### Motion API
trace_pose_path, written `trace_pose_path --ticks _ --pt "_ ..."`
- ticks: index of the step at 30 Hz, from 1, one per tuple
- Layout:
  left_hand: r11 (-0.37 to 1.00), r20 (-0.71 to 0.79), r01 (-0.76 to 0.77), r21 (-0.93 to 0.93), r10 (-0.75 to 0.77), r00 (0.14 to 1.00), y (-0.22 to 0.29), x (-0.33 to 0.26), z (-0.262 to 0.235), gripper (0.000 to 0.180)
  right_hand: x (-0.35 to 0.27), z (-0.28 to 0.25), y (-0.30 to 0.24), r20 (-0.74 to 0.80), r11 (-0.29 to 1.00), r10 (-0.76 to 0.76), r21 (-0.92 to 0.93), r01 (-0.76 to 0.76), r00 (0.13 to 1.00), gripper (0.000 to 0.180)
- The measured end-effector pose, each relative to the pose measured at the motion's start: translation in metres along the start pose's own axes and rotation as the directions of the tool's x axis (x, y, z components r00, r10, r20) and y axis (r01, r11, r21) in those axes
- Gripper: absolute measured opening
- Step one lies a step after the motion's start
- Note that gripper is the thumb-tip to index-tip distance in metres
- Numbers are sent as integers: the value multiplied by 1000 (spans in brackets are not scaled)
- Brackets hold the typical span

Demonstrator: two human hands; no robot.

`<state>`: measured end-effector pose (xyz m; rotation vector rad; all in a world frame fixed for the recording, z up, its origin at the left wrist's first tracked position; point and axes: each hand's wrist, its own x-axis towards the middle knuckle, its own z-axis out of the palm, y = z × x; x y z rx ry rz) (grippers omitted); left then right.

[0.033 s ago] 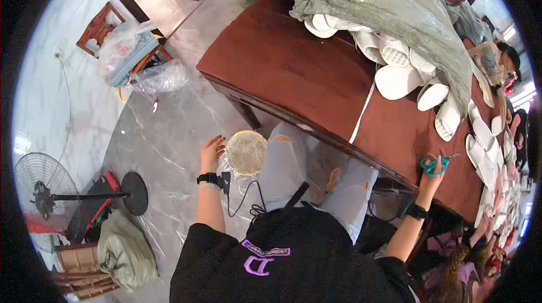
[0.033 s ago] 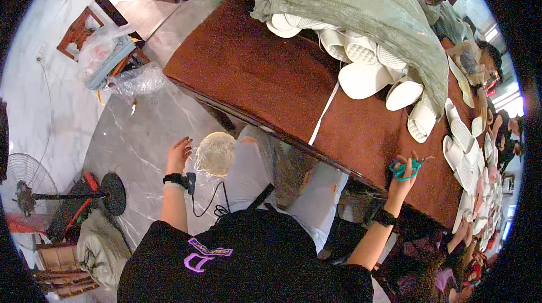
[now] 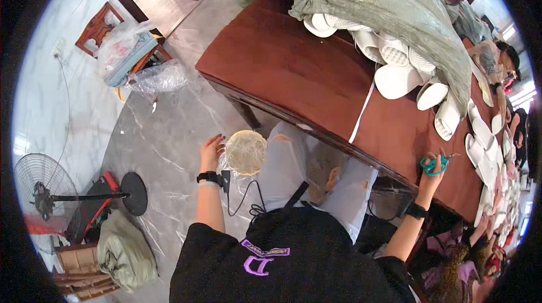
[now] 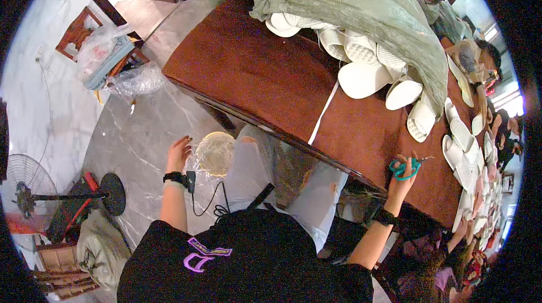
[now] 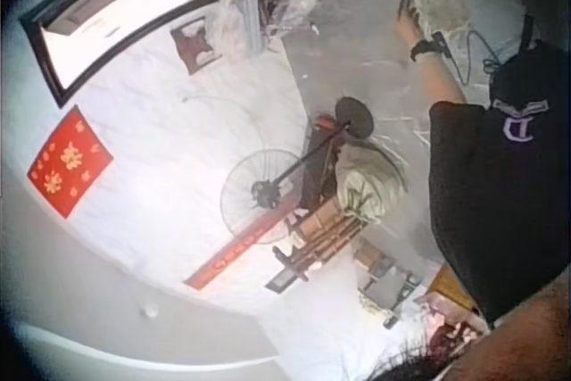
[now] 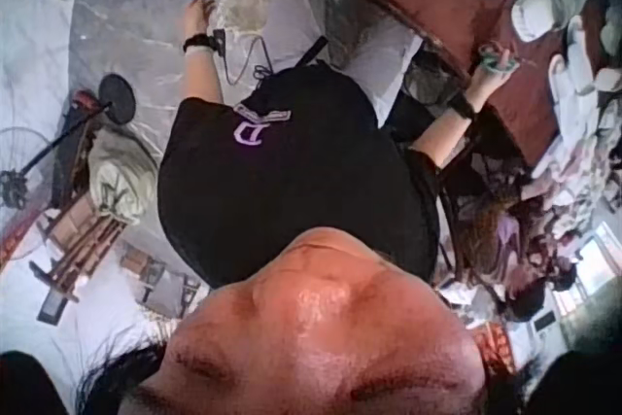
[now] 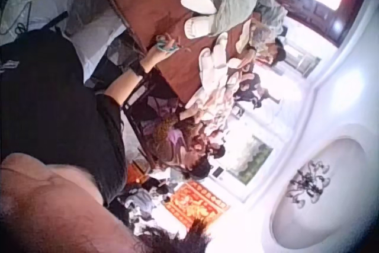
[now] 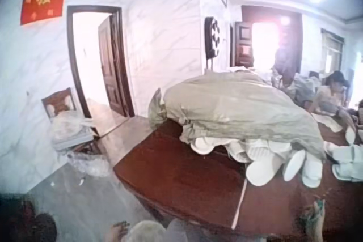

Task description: Trimming excess manufacturing threads from white foam clogs or shoes using scissors.

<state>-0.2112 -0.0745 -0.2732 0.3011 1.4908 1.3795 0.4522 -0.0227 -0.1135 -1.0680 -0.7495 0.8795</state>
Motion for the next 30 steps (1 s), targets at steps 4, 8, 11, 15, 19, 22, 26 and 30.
trace_pose_path --ticks 4,8,11,15,19,22,26,30 --pt "997 22 74 -11 -73 997 -17 20 -4 35 3 -4 5 1 1000 25 15 -25 1000 44" --pt "986 -27 166 6 -166 986 -46 41 -7 49 3 -13 1 -49 998 -66 -25 65 997 44" --pt "929 -224 212 303 -147 964 -57 54 -20 58 3 2 0 -61 999 -47 -29 45 997 44" --pt "972 -144 -114 204 145 979 -40 37 -8 42 4 10 3 -54 974 -157 -174 145 986 44" --pt "727 -165 -577 373 664 730 33 21 49 33 -1 20 -4 44 919 -115 -374 123 992 41" --pt "616 -29 -745 254 775 631 115 -40 169 31 -5 18 -11 -24 991 -62 -120 59 998 42" --pt "630 381 -765 135 680 627 161 -103 289 36 -7 11 -17 -50 998 -60 2 60 997 42" --pt "695 873 -705 140 248 419 137 -132 395 47 -5 1 -11 -54 997 -65 44 68 996 41"
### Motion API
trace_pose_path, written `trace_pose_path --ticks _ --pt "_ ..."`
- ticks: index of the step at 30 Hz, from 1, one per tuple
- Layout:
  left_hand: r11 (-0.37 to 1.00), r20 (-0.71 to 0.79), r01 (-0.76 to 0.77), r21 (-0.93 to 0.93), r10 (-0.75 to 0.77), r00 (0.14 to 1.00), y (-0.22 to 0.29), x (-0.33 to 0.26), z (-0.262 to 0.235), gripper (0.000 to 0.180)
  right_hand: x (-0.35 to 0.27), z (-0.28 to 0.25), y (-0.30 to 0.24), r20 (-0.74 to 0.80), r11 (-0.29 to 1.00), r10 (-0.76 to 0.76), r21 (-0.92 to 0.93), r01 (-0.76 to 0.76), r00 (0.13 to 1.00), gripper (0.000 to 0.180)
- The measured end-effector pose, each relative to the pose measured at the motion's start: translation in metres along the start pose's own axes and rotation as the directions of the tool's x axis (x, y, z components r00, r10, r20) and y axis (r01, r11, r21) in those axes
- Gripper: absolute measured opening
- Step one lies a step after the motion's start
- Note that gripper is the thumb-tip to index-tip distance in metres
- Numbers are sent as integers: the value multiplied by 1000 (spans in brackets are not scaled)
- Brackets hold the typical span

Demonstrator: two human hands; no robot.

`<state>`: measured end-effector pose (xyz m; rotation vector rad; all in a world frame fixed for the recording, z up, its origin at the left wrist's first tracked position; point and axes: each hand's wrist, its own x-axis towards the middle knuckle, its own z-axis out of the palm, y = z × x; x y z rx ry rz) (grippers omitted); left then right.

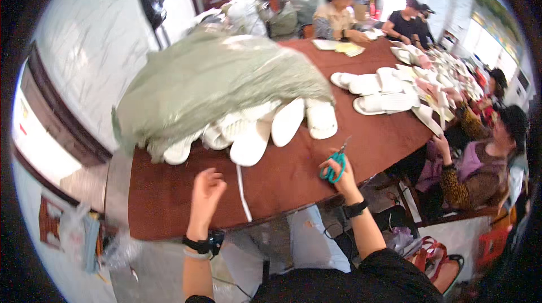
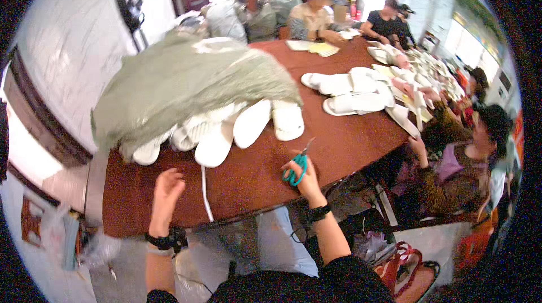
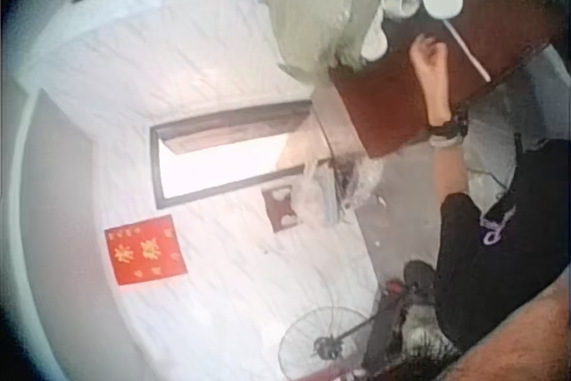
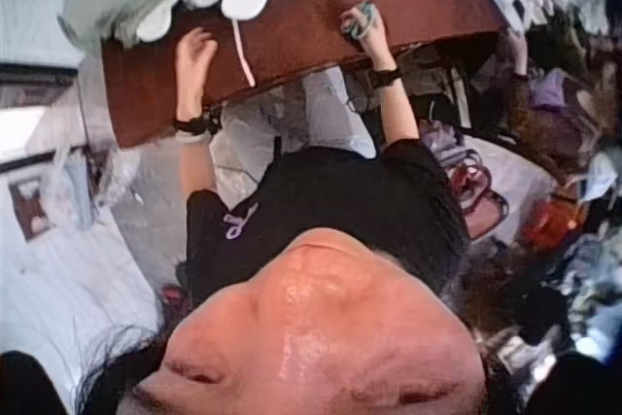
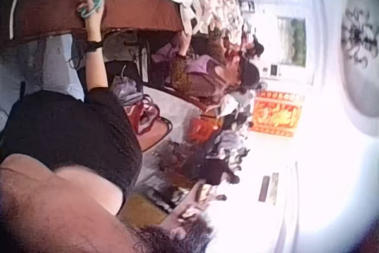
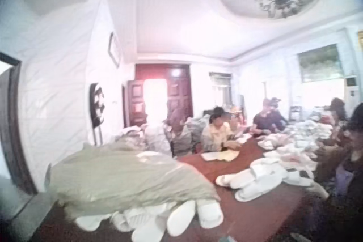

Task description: Trimming excess manufacturing threads from white foam clogs or shoes using scissors.

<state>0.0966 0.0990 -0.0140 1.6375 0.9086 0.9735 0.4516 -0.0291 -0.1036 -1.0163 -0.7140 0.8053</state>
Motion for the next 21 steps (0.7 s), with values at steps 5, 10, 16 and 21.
trace_pose_path --ticks 5,10,16,21 --pt "1000 206 29 -8 -26 978 -45 86 97 66 1 5 -1 74 993 50 102 -58 996 43" --pt "982 242 111 -151 -73 968 -56 136 153 43 0 4 0 76 980 64 185 -77 995 43" --pt "932 157 241 -271 -204 966 -35 113 154 32 1 4 2 89 992 71 94 -80 993 44" --pt "799 160 261 -541 -207 965 9 56 107 30 3 -1 -6 77 985 77 148 -88 994 43"
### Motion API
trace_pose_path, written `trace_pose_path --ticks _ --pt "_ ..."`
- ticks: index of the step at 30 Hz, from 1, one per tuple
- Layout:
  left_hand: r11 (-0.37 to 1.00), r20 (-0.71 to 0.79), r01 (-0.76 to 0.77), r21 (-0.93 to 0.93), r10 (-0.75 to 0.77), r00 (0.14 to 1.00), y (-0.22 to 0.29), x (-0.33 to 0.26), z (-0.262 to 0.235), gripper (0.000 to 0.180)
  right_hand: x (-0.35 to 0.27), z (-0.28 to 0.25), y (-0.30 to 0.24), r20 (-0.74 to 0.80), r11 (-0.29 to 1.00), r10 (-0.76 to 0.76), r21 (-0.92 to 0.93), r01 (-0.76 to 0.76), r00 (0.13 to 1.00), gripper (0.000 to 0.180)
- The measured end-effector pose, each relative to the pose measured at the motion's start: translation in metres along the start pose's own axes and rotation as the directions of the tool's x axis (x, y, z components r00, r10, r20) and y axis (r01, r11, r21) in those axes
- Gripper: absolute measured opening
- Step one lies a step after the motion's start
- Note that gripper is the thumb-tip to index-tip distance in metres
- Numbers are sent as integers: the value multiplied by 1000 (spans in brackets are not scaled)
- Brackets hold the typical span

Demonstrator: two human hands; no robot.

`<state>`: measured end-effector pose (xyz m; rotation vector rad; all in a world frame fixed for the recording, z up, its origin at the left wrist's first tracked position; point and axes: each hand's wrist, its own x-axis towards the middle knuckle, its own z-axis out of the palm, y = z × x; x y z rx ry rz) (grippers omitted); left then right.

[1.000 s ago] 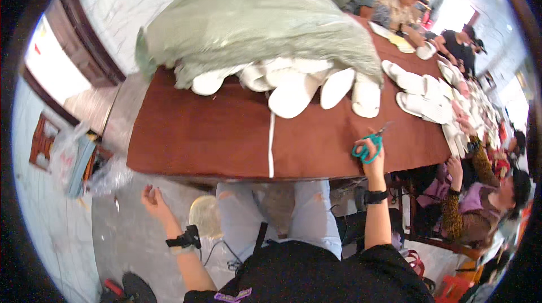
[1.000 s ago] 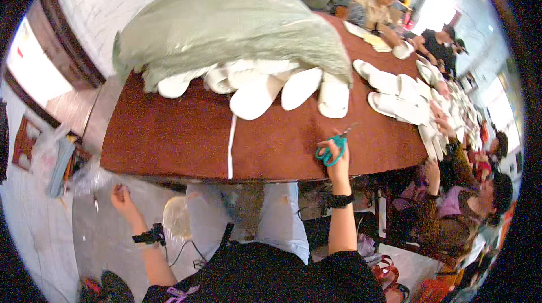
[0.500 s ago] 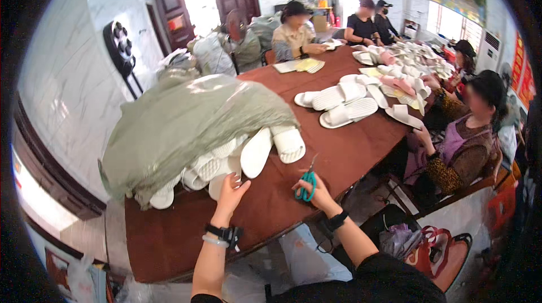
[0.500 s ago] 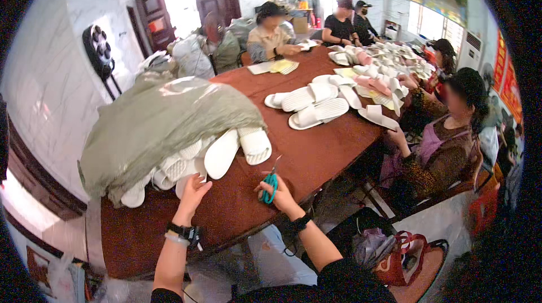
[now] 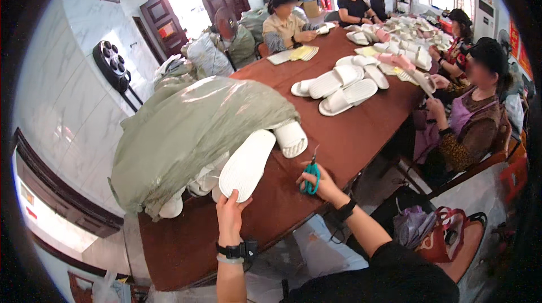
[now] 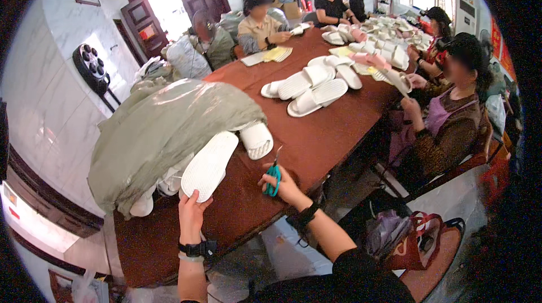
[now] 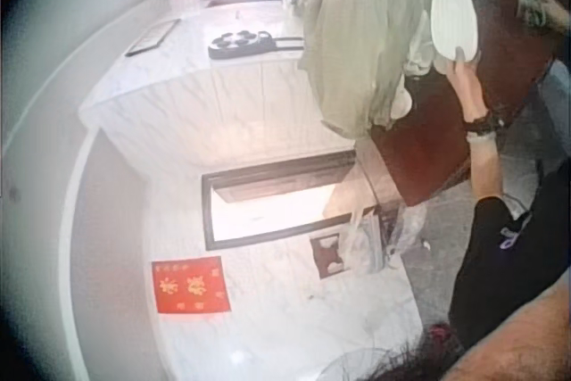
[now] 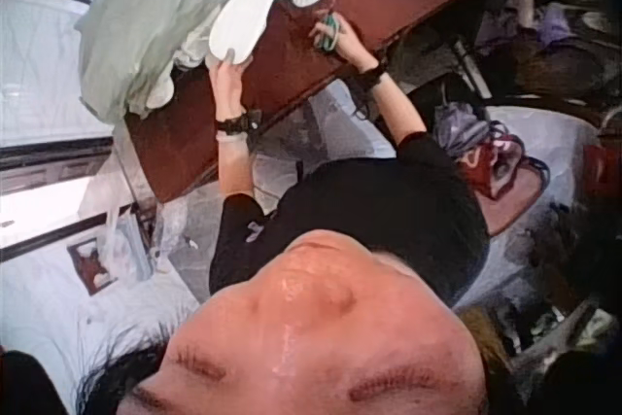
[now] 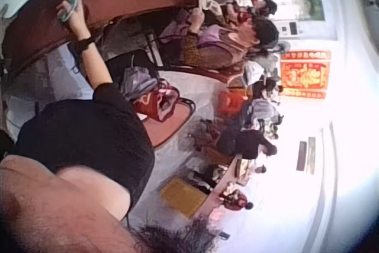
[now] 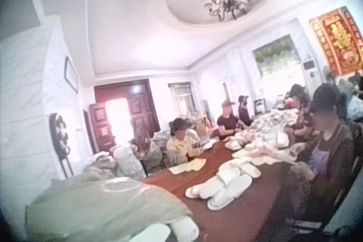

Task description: Trimming excess manufacturing threads from white foam clogs or shoes using scissors.

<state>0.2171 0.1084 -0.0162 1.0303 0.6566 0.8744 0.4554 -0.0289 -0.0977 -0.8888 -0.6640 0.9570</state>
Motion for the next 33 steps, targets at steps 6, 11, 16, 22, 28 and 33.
trace_pose_path --ticks 6,11,16,22,28,33 --pt "869 -154 -3 -495 -84 985 11 -58 -70 25 4 2 1 -12 1000 -5 9 6 1000 40" --pt "663 5 -122 -738 186 983 38 -93 -105 23 3 5 0 -35 1000 -2 -6 2 999 40" --pt "699 6 -226 -679 313 950 54 -141 -136 27 -3 7 7 -63 997 -40 -70 35 997 39" --pt "770 -151 -186 -610 117 982 35 -182 -138 33 -14 32 -7 -20 983 35 -179 -38 999 46" --pt "948 -93 -190 253 220 971 28 -190 -90 29 -52 80 -18 285 997 25 69 -47 958 62" --pt "363 393 -577 731 468 792 19 -175 -76 25 -57 84 -29 190 989 111 76 -127 975 60"
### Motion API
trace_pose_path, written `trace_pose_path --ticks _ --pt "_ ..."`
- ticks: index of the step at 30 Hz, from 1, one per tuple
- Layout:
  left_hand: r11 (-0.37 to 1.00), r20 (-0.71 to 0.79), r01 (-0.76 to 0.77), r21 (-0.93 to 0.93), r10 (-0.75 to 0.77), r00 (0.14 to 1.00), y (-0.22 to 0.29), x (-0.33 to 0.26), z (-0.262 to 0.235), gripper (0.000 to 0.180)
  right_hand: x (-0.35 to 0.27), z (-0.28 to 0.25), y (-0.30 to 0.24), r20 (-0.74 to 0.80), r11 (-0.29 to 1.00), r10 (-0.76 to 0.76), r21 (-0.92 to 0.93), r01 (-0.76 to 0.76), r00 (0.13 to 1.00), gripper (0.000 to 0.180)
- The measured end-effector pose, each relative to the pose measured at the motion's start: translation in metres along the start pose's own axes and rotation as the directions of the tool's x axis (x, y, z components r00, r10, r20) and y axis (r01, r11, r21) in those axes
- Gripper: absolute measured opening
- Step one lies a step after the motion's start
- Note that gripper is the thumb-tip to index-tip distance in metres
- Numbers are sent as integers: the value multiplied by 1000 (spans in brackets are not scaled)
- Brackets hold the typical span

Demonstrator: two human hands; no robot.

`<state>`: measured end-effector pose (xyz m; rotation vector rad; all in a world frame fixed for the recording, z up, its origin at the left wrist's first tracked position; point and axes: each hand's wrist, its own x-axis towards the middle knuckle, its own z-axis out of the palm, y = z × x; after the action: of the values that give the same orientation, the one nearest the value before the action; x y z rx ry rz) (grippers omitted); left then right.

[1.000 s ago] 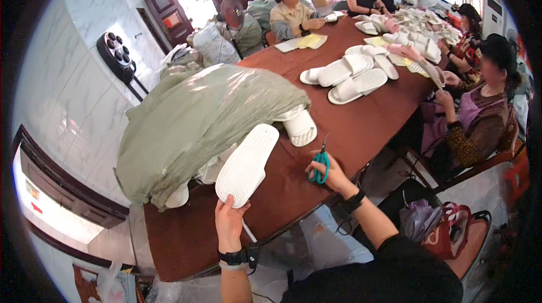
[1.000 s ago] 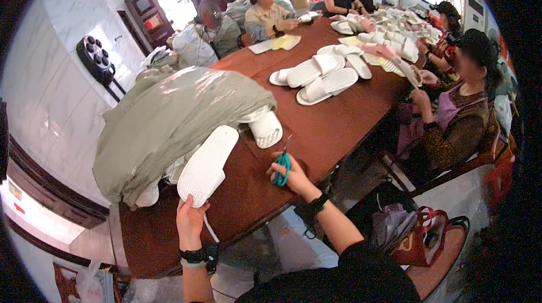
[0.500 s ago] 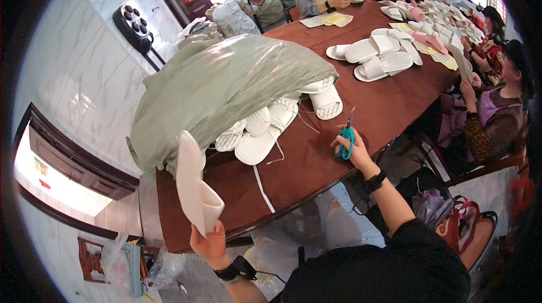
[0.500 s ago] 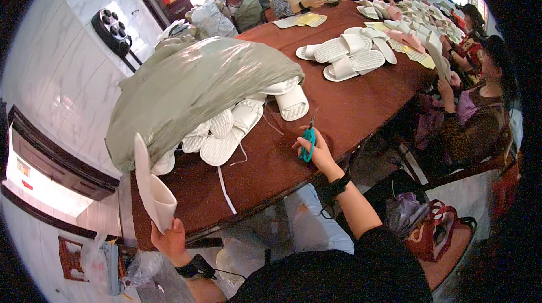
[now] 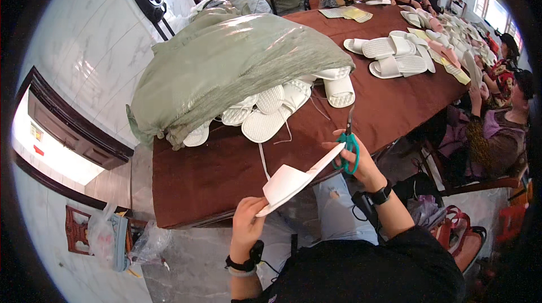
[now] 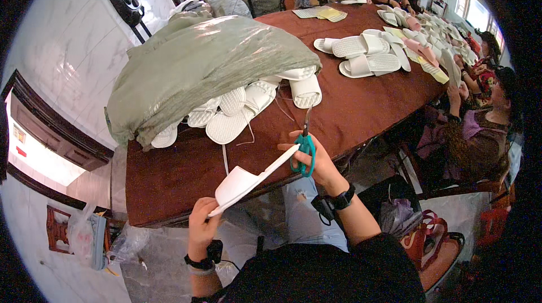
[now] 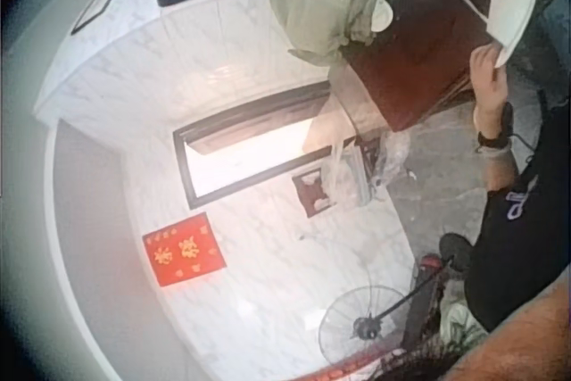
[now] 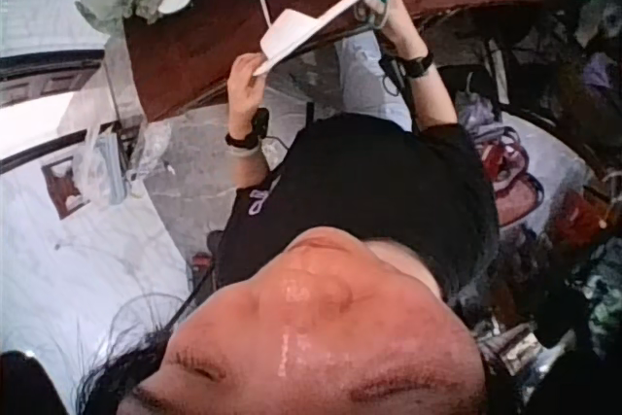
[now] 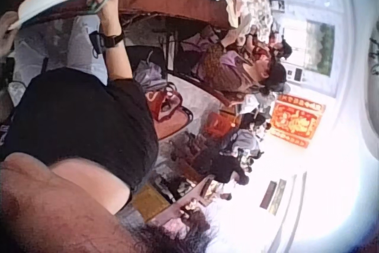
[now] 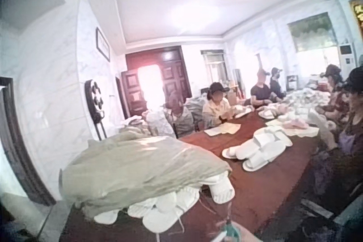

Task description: Trimming excess manufacturing threads from white foam clogs or shoes using scissors.

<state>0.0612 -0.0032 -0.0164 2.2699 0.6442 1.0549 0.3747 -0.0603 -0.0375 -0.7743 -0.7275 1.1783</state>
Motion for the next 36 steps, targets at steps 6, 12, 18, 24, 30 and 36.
trace_pose_path --ticks 6,12,18,24,30,36 --pt "997 -90 1 76 6 996 -9 -3 15 32 -5 -18 7 81 1000 20 -1 -20 997 61" --pt "874 -127 -88 478 168 978 -29 0 8 38 34 -40 12 -250 942 18 -321 -100 968 52" --pt "787 -262 104 608 75 962 -68 -32 6 39 117 -20 47 119 349 -247 -915 202 962 61" --pt "763 -205 190 618 -77 976 -85 -57 11 48 153 11 72 25 233 -233 -969 81 972 39" --pt "823 -186 267 502 -199 962 -77 -58 11 52 154 -9 58 -91 783 -402 -550 290 911 47" --pt "819 -198 188 542 -93 976 -68 -42 11 46 127 -6 -38 -142 923 -377 23 384 915 38"
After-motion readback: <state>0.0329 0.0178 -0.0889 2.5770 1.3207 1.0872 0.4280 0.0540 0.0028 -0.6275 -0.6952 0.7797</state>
